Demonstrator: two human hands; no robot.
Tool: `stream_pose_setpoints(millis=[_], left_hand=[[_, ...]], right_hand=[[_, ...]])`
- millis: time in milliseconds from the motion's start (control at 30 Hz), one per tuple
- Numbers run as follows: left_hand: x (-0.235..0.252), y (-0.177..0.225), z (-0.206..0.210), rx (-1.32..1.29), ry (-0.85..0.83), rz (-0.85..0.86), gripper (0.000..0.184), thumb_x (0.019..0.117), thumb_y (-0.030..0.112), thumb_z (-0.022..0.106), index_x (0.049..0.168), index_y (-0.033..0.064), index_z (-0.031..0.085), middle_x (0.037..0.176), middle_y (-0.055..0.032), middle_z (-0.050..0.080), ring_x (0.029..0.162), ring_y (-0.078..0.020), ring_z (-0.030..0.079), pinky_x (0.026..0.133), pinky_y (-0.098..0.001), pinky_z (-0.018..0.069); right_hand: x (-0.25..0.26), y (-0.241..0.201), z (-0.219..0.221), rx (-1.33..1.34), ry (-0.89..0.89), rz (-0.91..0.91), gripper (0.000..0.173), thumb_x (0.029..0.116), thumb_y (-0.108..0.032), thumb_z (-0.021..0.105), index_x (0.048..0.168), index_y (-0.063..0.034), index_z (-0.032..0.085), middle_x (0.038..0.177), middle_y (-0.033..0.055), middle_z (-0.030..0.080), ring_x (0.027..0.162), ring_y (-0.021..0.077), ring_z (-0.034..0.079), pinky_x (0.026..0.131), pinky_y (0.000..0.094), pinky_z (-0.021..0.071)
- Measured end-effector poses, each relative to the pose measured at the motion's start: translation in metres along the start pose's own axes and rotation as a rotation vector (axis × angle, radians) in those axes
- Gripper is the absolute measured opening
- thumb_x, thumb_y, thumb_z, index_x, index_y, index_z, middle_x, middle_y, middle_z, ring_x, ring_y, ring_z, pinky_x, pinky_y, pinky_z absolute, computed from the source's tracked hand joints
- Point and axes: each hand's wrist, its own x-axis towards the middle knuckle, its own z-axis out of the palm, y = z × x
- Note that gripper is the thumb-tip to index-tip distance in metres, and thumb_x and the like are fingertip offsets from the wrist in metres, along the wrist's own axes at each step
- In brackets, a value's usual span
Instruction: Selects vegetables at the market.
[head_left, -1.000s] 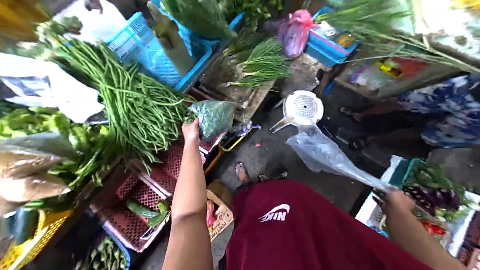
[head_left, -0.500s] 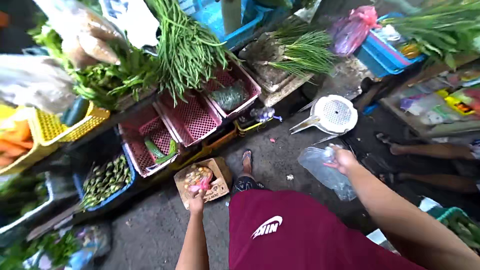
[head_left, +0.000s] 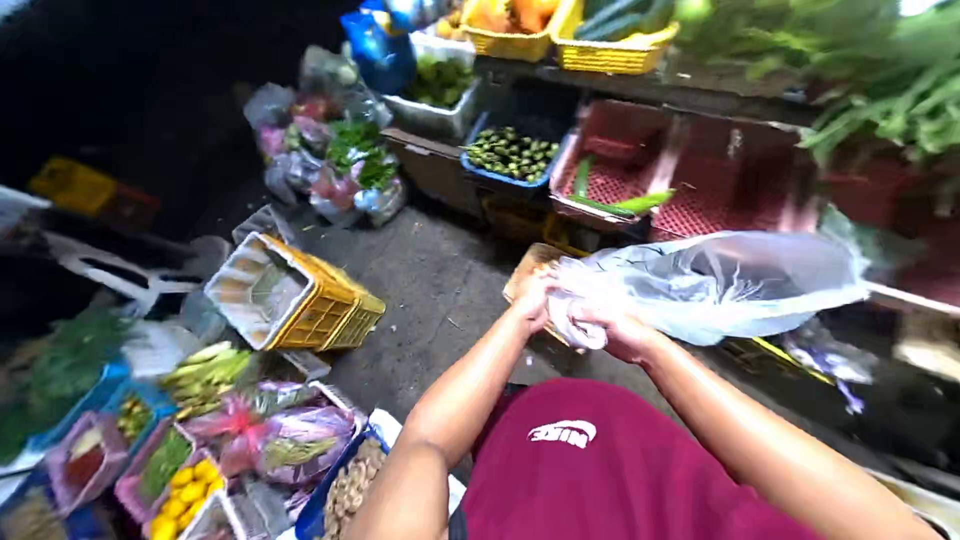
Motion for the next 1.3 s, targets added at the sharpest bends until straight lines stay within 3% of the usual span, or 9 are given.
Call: stream_pose_setpoints(millis=[100, 267, 367, 467, 700, 867, 1067, 1200, 1300], left_hand=[[-0.015, 0.068, -0.132, -0.145, 0.187, 0.165, 0.033, 0.1015, 0.007, 0.045, 0.131, 0.0025, 0.059, 0.107, -0.0126, 0.069, 0.095, -0.0224, 0.068, 0.085, -0.0432, 0.0577], [-0.047, 0.119, -0.304, 0.171, 0.208, 0.261, 0.055, 0.1047, 0.020, 0.042, 0.157, 0.0073, 0.035, 0.138, -0.0181, 0.061, 0.118, -0.0271, 0.065, 0.099, -0.0471, 0.0560], [-0.039, 0.137, -0.332, 0.373, 0.217, 0.221, 0.084, 0.0935, 0.018, 0.065, 0.161, 0.0014, 0.018, 0.144, -0.0215, 0.057, 0.125, -0.0239, 0.062, 0.106, -0.0417, 0.0537], [-0.010, 0.159, -0.369, 0.539, 0.497, 0.264, 0.048, 0.0854, 0.007, 0.076, 0.128, -0.0079, 0.059, 0.117, -0.0185, 0.071, 0.109, -0.0218, 0.070, 0.099, -0.0403, 0.0573], [0.027, 0.270, -0.559, 0.039, 1.090, 0.402, 0.028, 0.1008, 0.008, 0.058, 0.124, -0.0073, 0.057, 0.107, -0.0199, 0.066, 0.092, -0.0238, 0.066, 0.081, -0.0438, 0.0585], [0.085, 0.344, -0.639, 0.068, 1.342, 0.395, 0.045, 0.0989, 0.001, 0.055, 0.143, -0.0042, 0.048, 0.132, -0.0241, 0.059, 0.113, -0.0294, 0.062, 0.095, -0.0474, 0.0548], [0.236, 0.441, -0.590, 0.607, 0.652, 0.284, 0.024, 0.0955, -0.001, 0.060, 0.118, -0.0083, 0.065, 0.110, -0.0180, 0.070, 0.101, -0.0195, 0.069, 0.092, -0.0386, 0.0585], [0.313, 0.518, -0.598, 0.738, 0.319, 0.271, 0.018, 0.0980, 0.009, 0.065, 0.114, 0.0022, 0.069, 0.103, -0.0096, 0.072, 0.093, -0.0160, 0.070, 0.086, -0.0390, 0.0598], [0.353, 0.567, -0.661, 0.746, 0.311, 0.418, 0.034, 0.0998, 0.014, 0.064, 0.132, 0.0046, 0.063, 0.124, -0.0109, 0.070, 0.108, -0.0204, 0.069, 0.094, -0.0427, 0.0595]], right_hand=[[0.085, 0.004, 0.052, -0.063, 0.035, 0.025, 0.023, 0.0999, -0.023, 0.055, 0.109, -0.0032, 0.065, 0.097, 0.0081, 0.071, 0.087, 0.0204, 0.070, 0.079, 0.0426, 0.0615], [0.236, 0.012, 0.163, 0.183, 0.115, 0.059, 0.047, 0.1135, -0.030, 0.034, 0.154, -0.0058, 0.036, 0.149, 0.0164, 0.052, 0.125, 0.0290, 0.062, 0.096, 0.0470, 0.0579], [0.312, -0.016, 0.237, 0.076, 0.075, 0.078, 0.038, 0.1072, -0.024, 0.053, 0.139, -0.0029, 0.050, 0.123, 0.0133, 0.067, 0.106, 0.0212, 0.069, 0.088, 0.0408, 0.0601], [0.372, -0.043, 0.287, -0.421, -0.063, 0.071, 0.031, 0.1028, -0.022, 0.059, 0.124, -0.0011, 0.064, 0.112, 0.0122, 0.068, 0.102, 0.0171, 0.065, 0.093, 0.0390, 0.0547], [0.498, -0.056, 0.238, -0.512, -0.176, 0.242, 0.031, 0.1016, -0.025, 0.065, 0.121, -0.0013, 0.065, 0.112, 0.0135, 0.068, 0.097, 0.0222, 0.067, 0.084, 0.0448, 0.0575], [0.619, -0.086, 0.196, -0.640, -0.034, 0.340, 0.062, 0.0954, -0.026, 0.073, 0.148, -0.0076, 0.045, 0.121, 0.0196, 0.066, 0.100, 0.0295, 0.069, 0.085, 0.0475, 0.0579], [0.773, -0.173, 0.299, -0.889, -0.347, 0.086, 0.098, 0.0833, -0.040, 0.085, 0.160, -0.0139, 0.031, 0.108, 0.0176, 0.071, 0.095, 0.0295, 0.071, 0.092, 0.0536, 0.0564], [0.870, -0.209, 0.334, -0.861, -0.304, -0.166, 0.037, 0.0933, -0.021, 0.075, 0.122, -0.0010, 0.066, 0.108, 0.0172, 0.072, 0.100, 0.0287, 0.070, 0.094, 0.0530, 0.0558], [0.950, -0.233, 0.339, -0.919, -0.147, -0.135, 0.032, 0.0967, -0.026, 0.071, 0.118, -0.0023, 0.070, 0.114, 0.0180, 0.072, 0.110, 0.0315, 0.068, 0.101, 0.0567, 0.0524]])
